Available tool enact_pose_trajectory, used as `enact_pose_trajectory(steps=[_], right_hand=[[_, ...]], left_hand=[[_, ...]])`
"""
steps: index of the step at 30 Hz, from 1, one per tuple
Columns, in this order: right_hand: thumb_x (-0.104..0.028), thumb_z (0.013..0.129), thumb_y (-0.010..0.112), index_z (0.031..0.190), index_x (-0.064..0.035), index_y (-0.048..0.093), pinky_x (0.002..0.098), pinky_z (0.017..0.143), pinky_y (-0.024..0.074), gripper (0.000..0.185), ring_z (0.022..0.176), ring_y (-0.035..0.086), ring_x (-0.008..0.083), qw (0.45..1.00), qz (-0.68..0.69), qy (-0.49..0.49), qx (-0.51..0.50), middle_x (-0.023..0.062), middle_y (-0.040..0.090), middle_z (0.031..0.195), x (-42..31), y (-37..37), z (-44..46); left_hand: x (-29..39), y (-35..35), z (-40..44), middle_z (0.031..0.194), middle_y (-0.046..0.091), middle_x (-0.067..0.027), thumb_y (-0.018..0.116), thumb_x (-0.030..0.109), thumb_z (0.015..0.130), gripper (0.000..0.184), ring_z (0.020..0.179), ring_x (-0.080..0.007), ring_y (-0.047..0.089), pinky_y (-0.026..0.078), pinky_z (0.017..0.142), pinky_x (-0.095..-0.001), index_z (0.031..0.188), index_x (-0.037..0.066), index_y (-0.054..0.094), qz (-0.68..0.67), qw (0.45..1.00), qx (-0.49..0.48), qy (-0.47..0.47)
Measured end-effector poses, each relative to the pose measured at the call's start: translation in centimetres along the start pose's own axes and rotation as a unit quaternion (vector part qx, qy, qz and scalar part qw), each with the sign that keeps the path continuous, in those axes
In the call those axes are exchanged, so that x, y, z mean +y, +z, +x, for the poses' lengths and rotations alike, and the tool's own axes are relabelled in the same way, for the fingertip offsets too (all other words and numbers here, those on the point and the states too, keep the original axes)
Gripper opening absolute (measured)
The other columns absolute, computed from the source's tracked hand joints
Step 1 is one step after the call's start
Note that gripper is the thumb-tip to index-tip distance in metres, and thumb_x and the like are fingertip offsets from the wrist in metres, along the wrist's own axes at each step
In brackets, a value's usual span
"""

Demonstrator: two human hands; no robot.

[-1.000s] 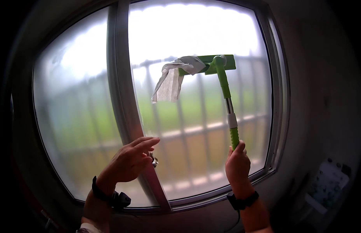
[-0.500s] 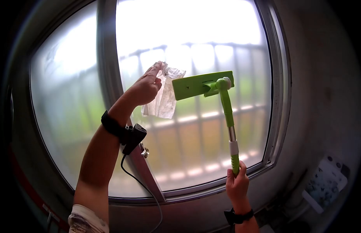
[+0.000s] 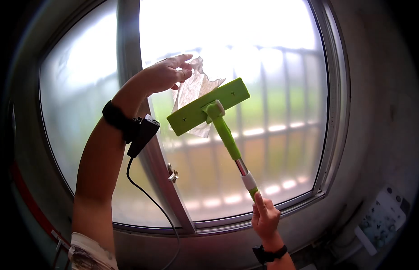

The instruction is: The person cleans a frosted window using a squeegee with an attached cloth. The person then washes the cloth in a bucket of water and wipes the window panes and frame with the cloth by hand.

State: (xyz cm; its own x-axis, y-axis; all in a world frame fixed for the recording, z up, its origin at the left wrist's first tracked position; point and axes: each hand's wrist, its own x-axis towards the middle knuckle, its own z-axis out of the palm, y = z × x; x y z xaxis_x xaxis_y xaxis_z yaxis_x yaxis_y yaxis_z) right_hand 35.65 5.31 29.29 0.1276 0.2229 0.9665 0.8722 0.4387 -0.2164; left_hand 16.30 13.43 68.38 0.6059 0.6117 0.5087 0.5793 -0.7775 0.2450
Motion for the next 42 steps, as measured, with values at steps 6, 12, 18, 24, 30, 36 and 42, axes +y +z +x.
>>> enact_pose_trajectory(steps=[6, 12, 18, 24, 30, 36, 42], right_hand=[[-0.01, 0.084, 0.059, 0.132, -0.0207, 0.045, 0.0341, 0.044, 0.0432, 0.052, 0.05, 0.052, 0.0241, 0.998, -0.062, -0.004, 0.022, 0.0089, 0.05, 0.067, -1.6, 4.1, 3.6], [-0.016, 0.09, 0.052, 0.139, -0.0211, 0.033, 0.0356, 0.041, 0.0423, 0.053, 0.045, 0.051, 0.0262, 0.988, -0.131, 0.005, 0.077, 0.0117, 0.049, 0.064, -2.3, 5.3, 13.1], [-0.017, 0.093, 0.046, 0.142, -0.0198, 0.022, 0.0392, 0.045, 0.0467, 0.054, 0.051, 0.058, 0.0277, 0.978, -0.162, -0.032, 0.124, 0.0134, 0.056, 0.059, -3.5, 2.4, 27.3], [-0.018, 0.094, 0.044, 0.141, -0.0199, 0.023, 0.0423, 0.049, 0.0481, 0.052, 0.056, 0.06, 0.0337, 0.984, -0.153, 0.01, 0.087, 0.016, 0.06, 0.063, -5.2, 0.2, 27.6], [-0.008, 0.088, 0.05, 0.142, -0.0146, 0.025, 0.0443, 0.05, 0.0434, 0.059, 0.059, 0.056, 0.0391, 0.989, -0.133, 0.066, 0.004, 0.0208, 0.056, 0.071, -2.6, 0.5, 7.7], [-0.014, 0.087, 0.053, 0.143, -0.0155, 0.021, 0.0425, 0.043, 0.0406, 0.064, 0.05, 0.049, 0.0334, 0.981, -0.111, 0.113, -0.115, 0.0135, 0.047, 0.067, -4.6, -0.6, -16.4], [-0.013, 0.083, 0.059, 0.141, -0.0186, 0.025, 0.0398, 0.039, 0.0399, 0.067, 0.048, 0.049, 0.0307, 0.961, -0.098, 0.15, -0.212, 0.0111, 0.045, 0.065, -5.7, -1.7, -28.4]], left_hand=[[-1.1, -0.2, -3.2, 0.135, 0.04, -0.0173, 0.054, 0.028, 0.09, 0.062, 0.111, -0.0277, 0.049, 0.044, 0.092, -0.0376, 0.141, 0.008, 0.025, 0.13, 0.976, 0.113, 0.13], [-0.1, -0.9, -13.5, 0.132, 0.045, -0.0128, 0.061, 0.042, 0.083, 0.07, 0.11, -0.0257, 0.051, 0.044, 0.088, -0.0403, 0.139, 0.015, 0.031, 0.087, 0.975, 0.136, 0.155], [-1.5, -1.6, -23.5, 0.123, 0.051, -0.0197, 0.067, 0.02, 0.076, 0.061, 0.11, -0.0367, 0.052, 0.044, 0.092, -0.0412, 0.13, 0.004, 0.043, 0.121, 0.977, 0.138, 0.111], [-4.8, -0.5, -30.9, 0.111, 0.058, -0.0196, 0.074, 0.02, 0.069, 0.051, 0.101, -0.0369, 0.058, 0.047, 0.086, -0.0397, 0.113, 0.001, 0.057, 0.042, 0.995, 0.094, 0.02], [-7.4, 2.2, -35.5, 0.108, 0.06, -0.0188, 0.075, 0.023, 0.07, 0.046, 0.097, -0.0321, 0.061, 0.047, 0.085, -0.0372, 0.108, 0.001, 0.061, -0.13, 0.991, 0.007, 0.02], [-9.4, 4.7, -36.2, 0.101, 0.063, -0.0171, 0.068, 0.008, 0.074, 0.035, 0.087, -0.0264, 0.064, 0.049, 0.079, -0.032, 0.107, -0.001, 0.06, -0.209, 0.975, -0.028, -0.066], [-10.8, 8.4, -36.3, 0.095, 0.064, -0.0165, 0.067, 0.007, 0.073, 0.035, 0.083, -0.0243, 0.065, 0.049, 0.076, -0.0301, 0.105, -0.002, 0.061, -0.175, 0.974, -0.079, -0.124]])
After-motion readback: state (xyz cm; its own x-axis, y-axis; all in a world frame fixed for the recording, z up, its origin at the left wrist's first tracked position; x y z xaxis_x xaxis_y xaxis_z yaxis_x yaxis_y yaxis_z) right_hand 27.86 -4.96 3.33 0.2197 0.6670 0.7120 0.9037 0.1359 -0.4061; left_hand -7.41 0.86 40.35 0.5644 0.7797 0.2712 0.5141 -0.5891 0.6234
